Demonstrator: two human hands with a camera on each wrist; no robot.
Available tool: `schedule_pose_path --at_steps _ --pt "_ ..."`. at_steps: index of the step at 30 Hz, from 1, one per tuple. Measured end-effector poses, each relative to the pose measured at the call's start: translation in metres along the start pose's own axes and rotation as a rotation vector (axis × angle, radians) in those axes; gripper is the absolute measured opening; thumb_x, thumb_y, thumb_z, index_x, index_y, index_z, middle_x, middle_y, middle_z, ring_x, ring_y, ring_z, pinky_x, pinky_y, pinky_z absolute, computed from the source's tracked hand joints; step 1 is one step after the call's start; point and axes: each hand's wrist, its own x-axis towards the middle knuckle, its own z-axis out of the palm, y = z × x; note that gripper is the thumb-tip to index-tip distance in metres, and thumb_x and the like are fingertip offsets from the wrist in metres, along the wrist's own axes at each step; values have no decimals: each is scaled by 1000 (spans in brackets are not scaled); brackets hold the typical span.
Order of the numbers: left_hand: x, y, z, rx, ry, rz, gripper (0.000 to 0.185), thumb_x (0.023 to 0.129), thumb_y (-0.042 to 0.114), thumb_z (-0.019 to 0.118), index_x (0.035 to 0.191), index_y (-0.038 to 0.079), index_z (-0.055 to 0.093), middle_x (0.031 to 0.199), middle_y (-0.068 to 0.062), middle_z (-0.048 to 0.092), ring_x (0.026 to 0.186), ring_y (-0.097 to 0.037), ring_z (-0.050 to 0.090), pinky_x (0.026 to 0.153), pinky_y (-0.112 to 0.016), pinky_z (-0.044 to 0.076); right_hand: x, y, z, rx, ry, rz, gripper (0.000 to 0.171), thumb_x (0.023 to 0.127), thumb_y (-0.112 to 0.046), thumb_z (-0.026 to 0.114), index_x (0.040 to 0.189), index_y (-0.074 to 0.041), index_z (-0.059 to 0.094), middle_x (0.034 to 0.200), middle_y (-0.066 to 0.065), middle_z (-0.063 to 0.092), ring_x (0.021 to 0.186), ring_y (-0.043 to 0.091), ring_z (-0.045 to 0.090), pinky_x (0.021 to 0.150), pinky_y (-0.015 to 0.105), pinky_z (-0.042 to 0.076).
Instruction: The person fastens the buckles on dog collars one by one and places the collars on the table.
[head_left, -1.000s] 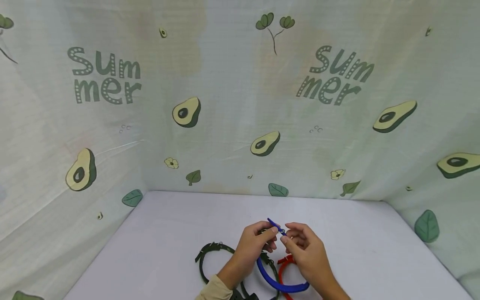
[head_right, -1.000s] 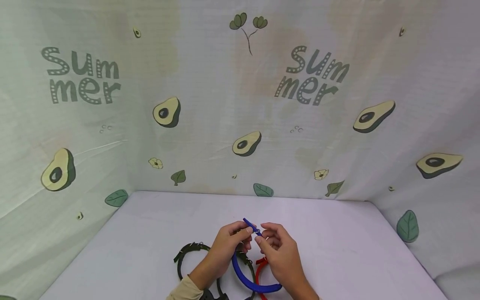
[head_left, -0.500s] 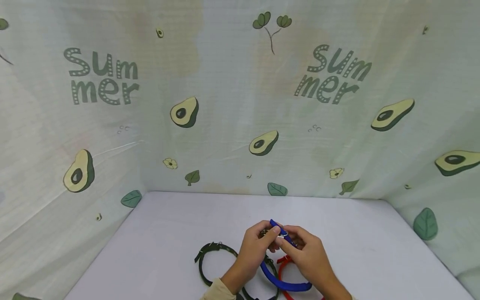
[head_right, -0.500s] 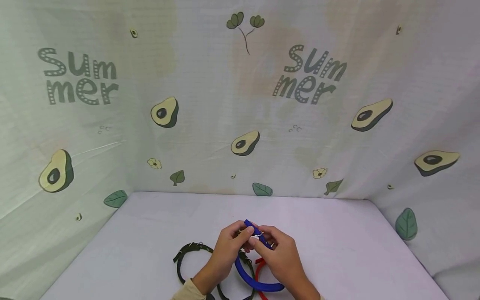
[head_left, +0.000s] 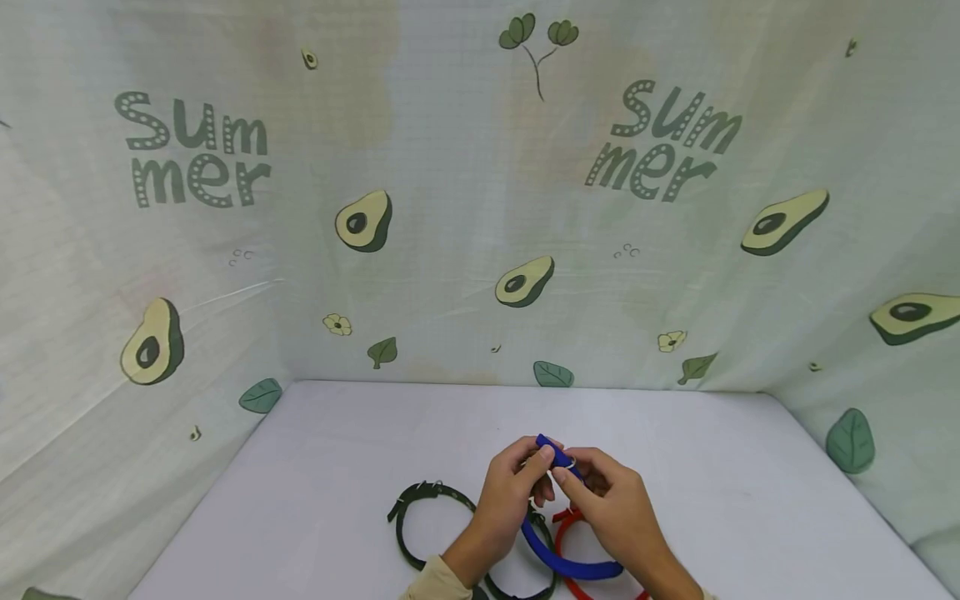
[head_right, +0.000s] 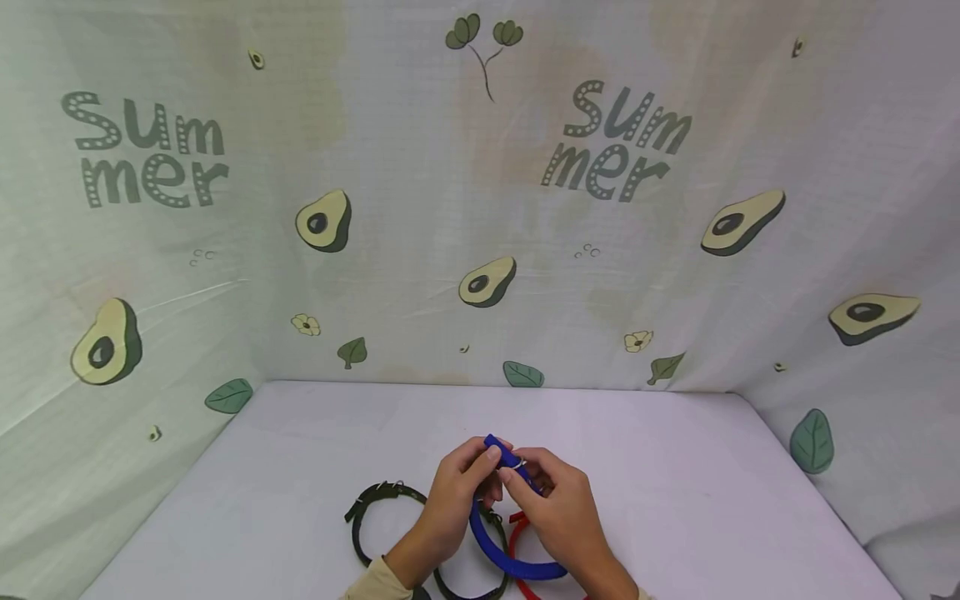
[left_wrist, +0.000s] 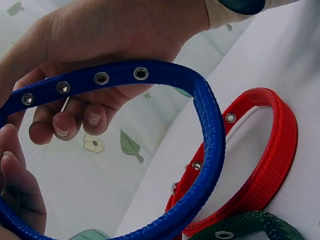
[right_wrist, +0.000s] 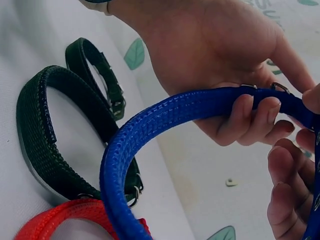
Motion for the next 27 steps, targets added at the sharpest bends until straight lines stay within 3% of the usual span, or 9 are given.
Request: schedule_pose_path --at_steps 16,27 --pt "0 6 -4 -65 78 -12 33 103 33 56 119 5 64 91 -7 63 67 -16 57 61 -24 51 -2 -2 3 14 -12 60 11 92 -13 72 102 -13 69 72 2 61 60 23 61 53 28 49" --pt "-1 6 -3 -94 85 8 32 104 29 56 120 2 62 93 -8 63 66 -15 57 60 -24 49 -4 0 7 -5 22 28 18 94 -10 70 111 -15 69 74 -1 61 59 17 59 55 27 50"
